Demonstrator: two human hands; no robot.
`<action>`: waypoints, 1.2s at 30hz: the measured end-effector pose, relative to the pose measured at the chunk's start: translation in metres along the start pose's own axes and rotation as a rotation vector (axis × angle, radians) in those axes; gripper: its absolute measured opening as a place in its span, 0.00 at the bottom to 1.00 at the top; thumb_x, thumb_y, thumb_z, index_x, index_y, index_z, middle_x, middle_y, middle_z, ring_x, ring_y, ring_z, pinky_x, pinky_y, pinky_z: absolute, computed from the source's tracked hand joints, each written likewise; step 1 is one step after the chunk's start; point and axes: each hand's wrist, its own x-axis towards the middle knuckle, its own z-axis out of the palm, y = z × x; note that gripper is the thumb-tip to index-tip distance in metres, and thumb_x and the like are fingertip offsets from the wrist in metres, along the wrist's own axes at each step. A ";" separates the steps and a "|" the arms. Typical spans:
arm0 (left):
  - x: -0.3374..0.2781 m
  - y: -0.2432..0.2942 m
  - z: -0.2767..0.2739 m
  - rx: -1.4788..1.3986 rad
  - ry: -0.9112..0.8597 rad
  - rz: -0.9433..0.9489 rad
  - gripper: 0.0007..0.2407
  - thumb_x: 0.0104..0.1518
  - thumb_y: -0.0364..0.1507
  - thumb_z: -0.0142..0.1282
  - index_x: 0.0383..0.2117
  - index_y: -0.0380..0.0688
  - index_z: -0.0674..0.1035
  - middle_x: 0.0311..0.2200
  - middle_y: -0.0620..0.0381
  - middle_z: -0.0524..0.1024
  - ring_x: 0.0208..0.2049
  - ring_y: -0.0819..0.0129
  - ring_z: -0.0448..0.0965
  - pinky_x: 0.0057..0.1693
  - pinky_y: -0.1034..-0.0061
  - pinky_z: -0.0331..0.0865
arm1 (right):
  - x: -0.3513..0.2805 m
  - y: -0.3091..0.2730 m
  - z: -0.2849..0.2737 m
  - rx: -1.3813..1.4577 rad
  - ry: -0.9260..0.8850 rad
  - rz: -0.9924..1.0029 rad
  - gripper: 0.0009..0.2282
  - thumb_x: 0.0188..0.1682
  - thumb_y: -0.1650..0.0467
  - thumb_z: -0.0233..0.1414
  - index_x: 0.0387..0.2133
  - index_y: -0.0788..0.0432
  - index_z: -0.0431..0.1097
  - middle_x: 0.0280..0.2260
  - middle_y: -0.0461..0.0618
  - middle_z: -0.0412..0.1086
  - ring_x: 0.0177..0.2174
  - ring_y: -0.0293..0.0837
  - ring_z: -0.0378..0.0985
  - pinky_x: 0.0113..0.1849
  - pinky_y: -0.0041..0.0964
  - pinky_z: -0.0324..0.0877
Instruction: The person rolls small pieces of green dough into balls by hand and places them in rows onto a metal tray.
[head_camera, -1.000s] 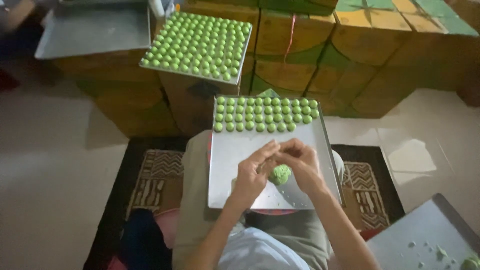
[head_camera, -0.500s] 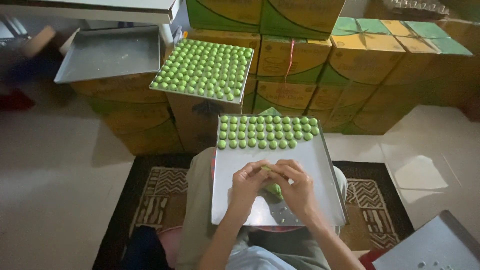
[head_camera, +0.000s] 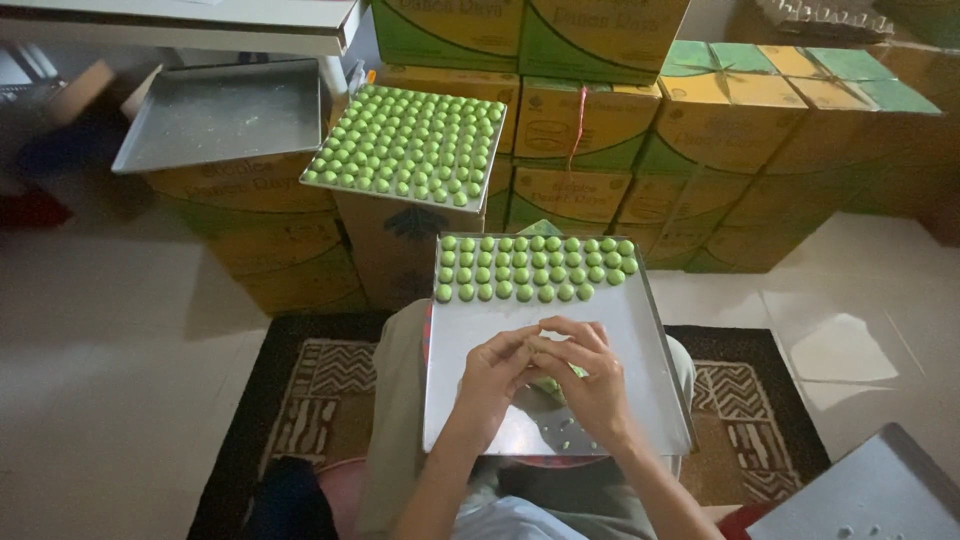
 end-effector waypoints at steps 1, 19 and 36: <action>0.000 0.000 -0.001 0.000 0.000 -0.001 0.17 0.60 0.30 0.55 0.54 0.36 0.79 0.46 0.48 0.80 0.46 0.60 0.81 0.54 0.67 0.78 | 0.001 0.002 -0.001 0.000 0.000 0.001 0.08 0.51 0.72 0.55 0.39 0.54 0.81 0.48 0.48 0.75 0.46 0.47 0.70 0.46 0.43 0.70; 0.019 -0.028 -0.016 0.212 0.037 -0.079 0.08 0.67 0.27 0.49 0.36 0.39 0.82 0.23 0.51 0.76 0.21 0.69 0.81 0.21 0.80 0.76 | 0.001 0.017 -0.003 0.256 -0.062 0.120 0.10 0.42 0.71 0.65 0.38 0.52 0.82 0.48 0.52 0.74 0.49 0.49 0.73 0.52 0.47 0.68; 0.013 -0.022 -0.019 -0.066 -0.071 -0.002 0.09 0.64 0.23 0.51 0.47 0.34 0.78 0.34 0.50 0.77 0.34 0.69 0.83 0.45 0.74 0.83 | -0.002 0.007 -0.017 0.306 0.067 0.264 0.04 0.50 0.74 0.58 0.35 0.63 0.79 0.40 0.60 0.77 0.47 0.53 0.77 0.47 0.45 0.69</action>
